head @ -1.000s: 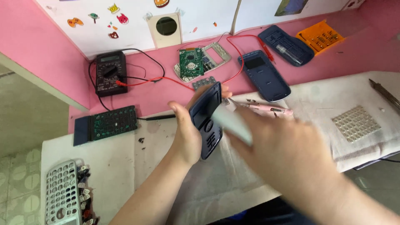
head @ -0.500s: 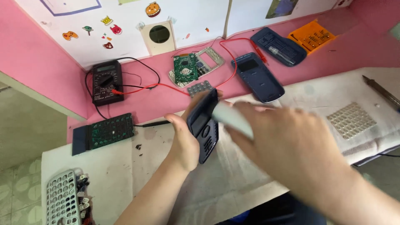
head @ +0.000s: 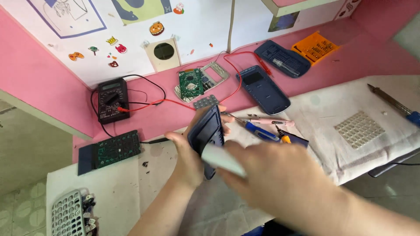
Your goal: The person is cleaning the plastic casing of a calculator using a small handheld electronic cleaning tool.
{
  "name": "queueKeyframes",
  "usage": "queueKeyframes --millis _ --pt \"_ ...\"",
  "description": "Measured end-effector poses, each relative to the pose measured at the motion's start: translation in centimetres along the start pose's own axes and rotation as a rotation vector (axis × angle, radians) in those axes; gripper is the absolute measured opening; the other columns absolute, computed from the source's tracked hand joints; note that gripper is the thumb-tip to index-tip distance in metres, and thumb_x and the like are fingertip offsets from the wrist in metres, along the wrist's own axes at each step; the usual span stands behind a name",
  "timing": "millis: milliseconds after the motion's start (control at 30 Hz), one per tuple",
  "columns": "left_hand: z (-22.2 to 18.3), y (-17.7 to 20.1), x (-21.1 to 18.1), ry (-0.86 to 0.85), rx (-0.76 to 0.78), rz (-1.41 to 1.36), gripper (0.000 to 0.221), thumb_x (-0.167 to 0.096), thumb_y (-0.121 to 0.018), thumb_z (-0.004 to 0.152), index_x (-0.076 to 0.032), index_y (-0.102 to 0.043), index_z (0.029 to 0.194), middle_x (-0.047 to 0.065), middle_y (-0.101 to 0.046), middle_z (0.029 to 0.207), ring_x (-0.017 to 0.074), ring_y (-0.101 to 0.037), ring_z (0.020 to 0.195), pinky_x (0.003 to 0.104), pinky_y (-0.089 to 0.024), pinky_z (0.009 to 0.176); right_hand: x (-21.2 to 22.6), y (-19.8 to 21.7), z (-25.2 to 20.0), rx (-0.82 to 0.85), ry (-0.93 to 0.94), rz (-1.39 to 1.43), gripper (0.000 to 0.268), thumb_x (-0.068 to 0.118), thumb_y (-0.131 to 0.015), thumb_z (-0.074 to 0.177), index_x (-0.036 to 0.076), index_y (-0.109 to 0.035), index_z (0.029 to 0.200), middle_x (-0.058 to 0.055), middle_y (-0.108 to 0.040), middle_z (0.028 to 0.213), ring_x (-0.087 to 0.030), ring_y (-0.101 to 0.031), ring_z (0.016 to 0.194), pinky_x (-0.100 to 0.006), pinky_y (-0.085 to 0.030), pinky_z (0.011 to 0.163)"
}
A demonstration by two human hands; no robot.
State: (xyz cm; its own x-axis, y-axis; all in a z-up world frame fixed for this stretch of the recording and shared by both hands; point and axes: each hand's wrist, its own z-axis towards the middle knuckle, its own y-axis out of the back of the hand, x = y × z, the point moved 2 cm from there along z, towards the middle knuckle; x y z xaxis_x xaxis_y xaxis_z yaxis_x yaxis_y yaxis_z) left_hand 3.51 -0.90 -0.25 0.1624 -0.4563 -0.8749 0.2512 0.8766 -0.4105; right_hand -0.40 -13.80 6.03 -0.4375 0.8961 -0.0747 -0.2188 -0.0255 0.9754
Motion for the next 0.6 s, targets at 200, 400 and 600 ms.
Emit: queueKeyframes --millis 200,400,600 --pt "-0.1 -0.2 0.0 -0.083 -0.038 0.005 0.096 -0.077 -0.014 0.065 0.0 -0.046 0.113 0.01 -0.061 0.093 0.02 -0.052 0.075 0.032 -0.042 0.074 -1.0 -2.3 0.8 0.304 -0.187 0.098 0.038 0.06 -0.049 0.075 0.033 -0.054 0.101 -0.007 -0.064 0.065 -0.036 -0.063 0.057 -0.048 -0.051 0.046" --pt "-0.1 0.1 0.6 0.015 -0.042 -0.153 0.095 -0.079 -0.02 0.059 -0.005 -0.049 0.111 0.011 -0.059 0.091 0.0211 -0.054 0.081 0.034 -0.044 0.078 -2.0 -3.9 0.0 0.36 -0.292 0.126 0.036 0.061 -0.051 0.073 0.031 -0.058 0.09 -0.006 -0.064 0.07 -0.034 -0.062 0.068 -0.047 -0.051 0.06" --pt "0.1 0.2 1.1 -0.088 -0.017 -0.21 0.093 -0.077 -0.024 0.064 -0.001 -0.048 0.111 0.015 -0.059 0.089 0.0196 -0.055 0.08 0.031 -0.043 0.076 -0.5 -5.4 -1.9 0.506 -0.295 0.117 0.042 0.068 -0.049 0.069 0.048 -0.053 0.105 -0.007 -0.064 0.078 -0.033 -0.063 0.076 -0.045 -0.052 0.065"
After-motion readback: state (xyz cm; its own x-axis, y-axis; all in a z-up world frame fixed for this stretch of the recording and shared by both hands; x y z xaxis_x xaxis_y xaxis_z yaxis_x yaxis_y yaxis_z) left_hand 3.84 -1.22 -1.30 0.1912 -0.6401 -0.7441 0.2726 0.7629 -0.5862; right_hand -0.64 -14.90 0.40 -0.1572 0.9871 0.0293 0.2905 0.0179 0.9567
